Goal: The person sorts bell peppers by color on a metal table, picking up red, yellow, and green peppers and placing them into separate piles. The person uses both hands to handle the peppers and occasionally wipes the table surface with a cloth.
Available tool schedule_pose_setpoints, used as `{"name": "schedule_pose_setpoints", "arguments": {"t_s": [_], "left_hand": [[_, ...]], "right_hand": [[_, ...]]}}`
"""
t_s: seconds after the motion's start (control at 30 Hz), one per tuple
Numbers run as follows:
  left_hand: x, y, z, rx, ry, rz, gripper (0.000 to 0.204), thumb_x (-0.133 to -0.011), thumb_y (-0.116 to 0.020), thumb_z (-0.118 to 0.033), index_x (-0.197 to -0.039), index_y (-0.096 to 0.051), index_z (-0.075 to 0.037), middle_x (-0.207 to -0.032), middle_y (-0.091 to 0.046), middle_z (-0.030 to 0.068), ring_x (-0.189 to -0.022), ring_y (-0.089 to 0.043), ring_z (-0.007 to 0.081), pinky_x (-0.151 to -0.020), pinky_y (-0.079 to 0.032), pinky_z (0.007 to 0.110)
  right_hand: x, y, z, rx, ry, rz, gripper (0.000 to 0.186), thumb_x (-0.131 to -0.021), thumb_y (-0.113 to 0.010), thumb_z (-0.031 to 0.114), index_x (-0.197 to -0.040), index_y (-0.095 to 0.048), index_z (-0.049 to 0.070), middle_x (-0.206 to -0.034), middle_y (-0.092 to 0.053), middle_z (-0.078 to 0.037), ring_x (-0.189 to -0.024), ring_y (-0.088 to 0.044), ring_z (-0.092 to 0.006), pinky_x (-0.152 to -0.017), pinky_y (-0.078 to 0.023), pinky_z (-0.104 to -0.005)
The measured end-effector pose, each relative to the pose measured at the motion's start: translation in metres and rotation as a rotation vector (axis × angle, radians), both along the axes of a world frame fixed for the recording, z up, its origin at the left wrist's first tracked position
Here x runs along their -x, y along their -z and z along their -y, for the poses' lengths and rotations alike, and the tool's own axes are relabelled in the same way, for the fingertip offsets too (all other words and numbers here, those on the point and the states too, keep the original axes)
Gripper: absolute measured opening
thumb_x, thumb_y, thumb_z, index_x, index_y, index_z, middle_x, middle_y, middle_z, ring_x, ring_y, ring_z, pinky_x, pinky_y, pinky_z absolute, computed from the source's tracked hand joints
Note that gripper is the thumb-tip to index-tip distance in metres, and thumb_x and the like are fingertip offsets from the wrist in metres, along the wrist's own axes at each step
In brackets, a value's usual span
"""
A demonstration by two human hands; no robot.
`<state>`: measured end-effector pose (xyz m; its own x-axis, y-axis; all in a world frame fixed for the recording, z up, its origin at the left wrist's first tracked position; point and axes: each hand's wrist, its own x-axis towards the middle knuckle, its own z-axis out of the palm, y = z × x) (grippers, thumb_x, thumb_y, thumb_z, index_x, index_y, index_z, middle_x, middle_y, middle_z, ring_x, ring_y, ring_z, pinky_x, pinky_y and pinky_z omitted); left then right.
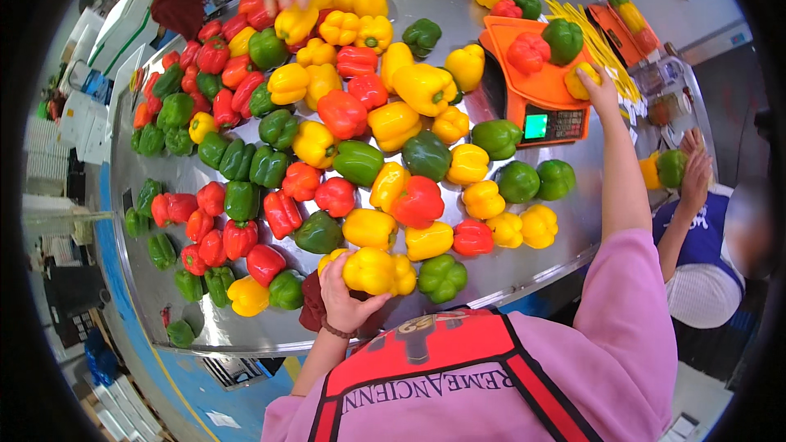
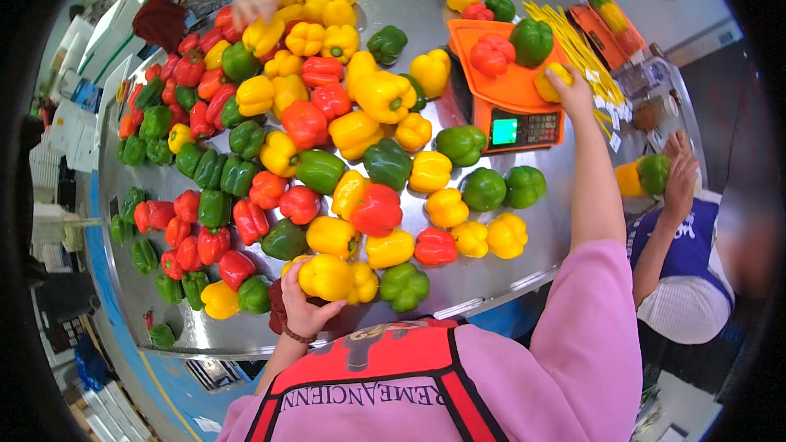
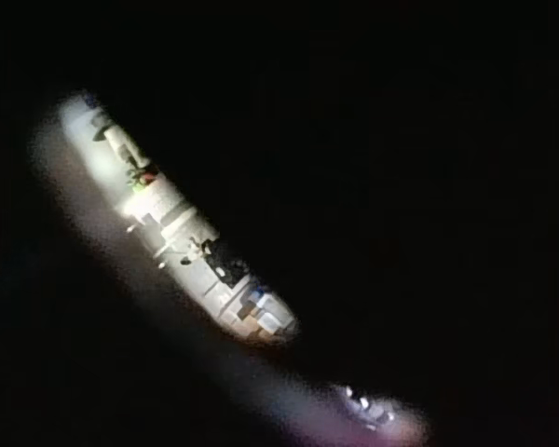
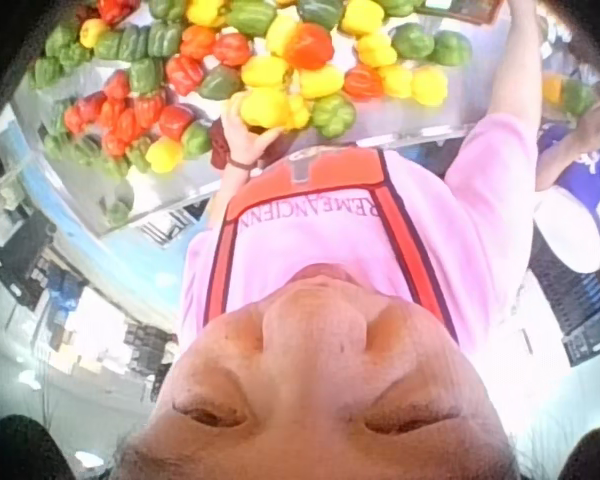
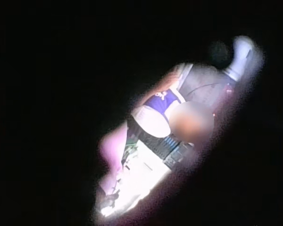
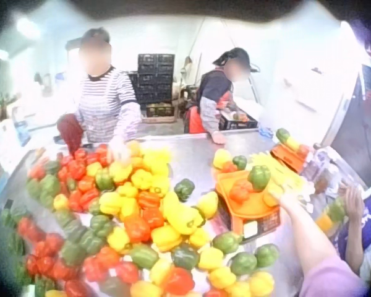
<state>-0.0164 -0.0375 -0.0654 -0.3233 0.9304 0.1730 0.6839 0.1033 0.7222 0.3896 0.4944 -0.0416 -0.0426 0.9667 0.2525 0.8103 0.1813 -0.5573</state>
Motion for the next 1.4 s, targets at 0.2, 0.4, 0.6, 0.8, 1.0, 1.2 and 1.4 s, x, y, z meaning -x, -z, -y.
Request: {"name": "schedule_pose_setpoints", "arguments": {"t_s": [0.2,0.4,0.6,0.8,1.0,1.2,1.4], "left_hand": [[-0.002,0.008,0.004,0.000,-0.040,0.063,0.097,-0.055,-0.089,-0.037,-0.133,-0.041,-0.004,-0.124,-0.057,0.0124,-0.114,-0.051,0.0346,-0.101,-0.036,0.047],[-0.001,0.007,0.004,0.043,-0.053,0.059,0.098,-0.054,-0.089,-0.035,-0.134,-0.041,-0.005,-0.125,-0.055,0.0140,-0.114,-0.051,0.0347,-0.101,-0.037,0.046],[-0.001,0.006,0.004,-0.013,-0.027,0.005,0.097,-0.058,-0.088,-0.040,-0.135,-0.039,-0.006,-0.127,-0.056,0.0108,-0.115,-0.052,0.0333,-0.101,-0.035,0.048],[0.001,0.008,0.003,-0.062,-0.028,-0.041,0.098,-0.059,-0.088,-0.043,-0.135,-0.039,-0.005,-0.124,-0.058,0.0111,-0.111,-0.056,0.0321,-0.100,-0.035,0.048],[0.005,0.002,-0.001,-0.062,0.015,-0.007,0.096,-0.060,-0.087,-0.046,-0.134,-0.040,-0.006,-0.124,-0.059,0.0106,-0.113,-0.057,0.0295,-0.098,-0.036,0.048],[0.005,0.009,0.003,-0.077,0.005,0.014,0.096,-0.058,-0.088,-0.047,-0.133,-0.041,-0.009,-0.128,-0.060,0.0106,-0.114,-0.058,0.0271,-0.098,-0.036,0.047],[0.003,0.010,0.006,-0.065,-0.012,0.008,0.095,-0.058,-0.088,-0.047,-0.132,-0.043,-0.009,-0.127,-0.060,0.0111,-0.113,-0.059,0.0274,-0.098,-0.037,0.046]], "right_hand": [[-0.009,-0.006,0.107,-0.183,0.034,-0.317,0.055,-0.084,-0.073,0.034,-0.122,-0.058,-0.003,-0.111,-0.065,-0.014,-0.104,-0.061,-0.0213,-0.090,-0.048,-0.0320],[-0.087,0.093,0.191,0.115,0.178,-0.269,0.052,-0.088,-0.069,0.034,-0.122,-0.058,-0.004,-0.114,-0.064,-0.015,-0.104,-0.060,-0.0215,-0.093,-0.046,-0.0328],[-0.034,0.040,0.164,-0.123,0.005,0.226,0.048,-0.090,-0.065,0.033,-0.123,-0.059,-0.002,-0.116,-0.064,-0.018,-0.110,-0.060,-0.0262,-0.095,-0.045,-0.0363],[0.207,-0.085,0.164,0.196,-0.760,-0.399,0.039,-0.093,-0.059,0.011,-0.128,-0.053,-0.003,-0.120,-0.063,-0.010,-0.108,-0.060,-0.0176,-0.094,-0.047,-0.0317],[0.405,-0.013,0.060,-0.016,-0.754,0.286,0.070,-0.079,-0.067,0.056,-0.124,-0.059,0.003,-0.111,-0.066,-0.020,-0.105,-0.064,-0.0341,-0.090,-0.050,-0.0422],[0.498,0.038,0.025,0.081,-0.702,0.682,0.083,-0.073,-0.072,0.054,-0.138,-0.048,0.008,-0.123,-0.062,-0.018,-0.111,-0.061,-0.0338,-0.093,-0.049,-0.0431],[0.486,0.029,0.017,0.050,-0.718,0.449,0.075,-0.072,-0.075,0.051,-0.131,-0.054,0.009,-0.114,-0.065,-0.018,-0.106,-0.063,-0.0322,-0.090,-0.051,-0.0403]]}}
